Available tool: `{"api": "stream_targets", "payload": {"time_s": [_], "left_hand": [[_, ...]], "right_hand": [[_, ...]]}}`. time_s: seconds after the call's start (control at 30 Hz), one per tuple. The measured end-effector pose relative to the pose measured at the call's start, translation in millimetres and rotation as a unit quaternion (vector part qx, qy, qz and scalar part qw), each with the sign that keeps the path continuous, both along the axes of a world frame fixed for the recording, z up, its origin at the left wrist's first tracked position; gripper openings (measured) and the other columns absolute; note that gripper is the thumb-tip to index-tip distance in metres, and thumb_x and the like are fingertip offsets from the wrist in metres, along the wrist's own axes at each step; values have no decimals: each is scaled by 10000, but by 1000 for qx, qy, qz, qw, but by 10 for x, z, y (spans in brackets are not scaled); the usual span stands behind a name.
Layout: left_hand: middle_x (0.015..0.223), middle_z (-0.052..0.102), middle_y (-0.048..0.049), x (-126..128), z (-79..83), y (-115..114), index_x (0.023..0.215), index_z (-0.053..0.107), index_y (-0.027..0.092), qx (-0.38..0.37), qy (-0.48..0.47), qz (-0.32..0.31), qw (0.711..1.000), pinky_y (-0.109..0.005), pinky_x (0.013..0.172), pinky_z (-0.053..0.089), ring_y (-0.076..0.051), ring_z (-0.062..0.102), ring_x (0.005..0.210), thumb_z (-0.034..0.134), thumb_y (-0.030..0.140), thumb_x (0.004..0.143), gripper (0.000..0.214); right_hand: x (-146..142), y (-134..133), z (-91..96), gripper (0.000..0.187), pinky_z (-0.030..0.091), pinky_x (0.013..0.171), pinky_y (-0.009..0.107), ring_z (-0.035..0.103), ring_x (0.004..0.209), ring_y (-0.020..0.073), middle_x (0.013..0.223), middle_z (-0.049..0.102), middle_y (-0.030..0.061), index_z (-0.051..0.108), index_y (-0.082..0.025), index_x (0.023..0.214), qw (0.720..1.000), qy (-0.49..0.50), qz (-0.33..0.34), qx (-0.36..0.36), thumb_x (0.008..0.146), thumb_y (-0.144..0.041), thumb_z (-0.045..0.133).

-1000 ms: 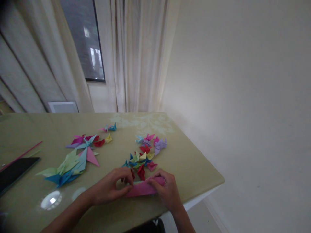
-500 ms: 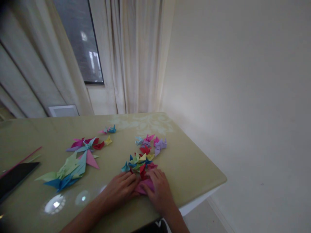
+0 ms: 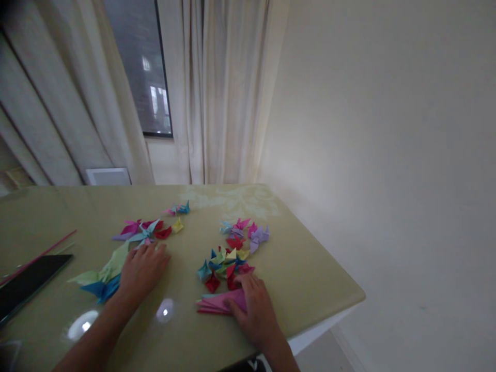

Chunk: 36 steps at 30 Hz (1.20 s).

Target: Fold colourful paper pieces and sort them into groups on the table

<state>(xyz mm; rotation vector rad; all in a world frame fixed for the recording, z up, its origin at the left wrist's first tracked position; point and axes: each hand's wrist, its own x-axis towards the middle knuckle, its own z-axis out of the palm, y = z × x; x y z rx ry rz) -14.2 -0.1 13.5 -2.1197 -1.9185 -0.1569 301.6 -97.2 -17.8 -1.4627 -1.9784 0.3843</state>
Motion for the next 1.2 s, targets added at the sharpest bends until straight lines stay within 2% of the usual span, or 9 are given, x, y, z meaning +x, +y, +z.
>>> {"api": "stream_targets", "payload": {"time_s": [0.13, 0.23, 0.33, 0.47, 0.7, 0.9, 0.97, 1.07, 1.2], "left_hand": [[1082, 742, -197, -54, -53, 48, 1096, 735, 124, -77, -28, 3, 997, -498, 936, 495, -367, 698, 1071, 408, 150, 1002, 342], [1204, 712, -151, -4, -92, 94, 1185, 694, 166, -93, -99, -48, 990, -418, 971, 492, -285, 682, 1125, 385, 87, 985, 376], [1271, 666, -146, 15, -111, 114, 1241, 663, 177, -67, -129, -50, 988, -367, 993, 485, -261, 634, 1200, 420, 144, 1007, 339], [1199, 665, -188, -8, -80, 95, 1171, 686, 128, -59, -75, 46, 994, -414, 923, 509, -336, 642, 1142, 434, 317, 1050, 337], [1125, 716, -153, -16, -83, 147, 1064, 729, 155, -75, -86, -45, 992, -403, 949, 489, -288, 677, 1095, 384, 201, 1054, 348], [1100, 743, -142, -38, 12, 120, 1085, 739, 179, 14, -157, -15, 987, -410, 964, 495, -314, 686, 1094, 481, 108, 984, 286], [1174, 724, -142, -20, 83, 82, 1203, 698, 165, 105, -244, -45, 963, -409, 998, 496, -310, 676, 1117, 466, 155, 1021, 296], [1220, 692, -122, 117, 122, -18, 1297, 635, 159, 195, -378, -153, 892, -388, 1002, 531, -274, 673, 1129, 441, 223, 1063, 310], [1162, 703, -78, 533, -39, -264, 1334, 617, 227, 146, -396, -316, 850, -293, 898, 585, -199, 713, 1025, 425, 218, 1080, 319]], "right_hand": [[4, 10, -9, 276, 500, 987, 393, 642, 1109, 286, 1174, 715, 90, 663, -231, 1173, 1000, -4, 6, 0, 930, -335, 743], [7, 14, -23, 282, 508, 984, 395, 651, 1107, 284, 1183, 716, 96, 663, -230, 1191, 1000, -7, 4, 7, 947, -360, 719], [3, 4, -5, 282, 514, 982, 398, 659, 1099, 283, 1186, 722, 99, 673, -232, 1198, 1000, -17, 10, 16, 954, -369, 708], [-7, -8, 45, 212, 504, 1011, 408, 648, 1145, 280, 1223, 725, 78, 727, -260, 1142, 998, -55, 43, 4, 975, -388, 699], [31, 46, -53, 557, 459, 1137, 491, 573, 1358, 322, 1507, 601, 115, 580, -282, 1506, 995, -89, 24, 41, 993, -483, 665], [77, 29, -124, 474, 454, 1148, 506, 548, 1384, 322, 1524, 576, 105, 621, -300, 1448, 992, -77, 12, 95, 1003, -458, 654], [85, 23, -113, 450, 465, 1138, 489, 555, 1371, 313, 1505, 589, 106, 620, -292, 1438, 991, -66, 10, 115, 1008, -422, 651], [96, 25, -103, 468, 478, 1122, 460, 567, 1348, 298, 1467, 615, 106, 567, -280, 1478, 987, -43, 14, 152, 1024, -376, 630], [114, 1, -111, 524, 517, 1064, 452, 612, 1272, 299, 1391, 650, 137, 481, -243, 1531, 982, 14, -2, 190, 1049, -424, 580]]}}
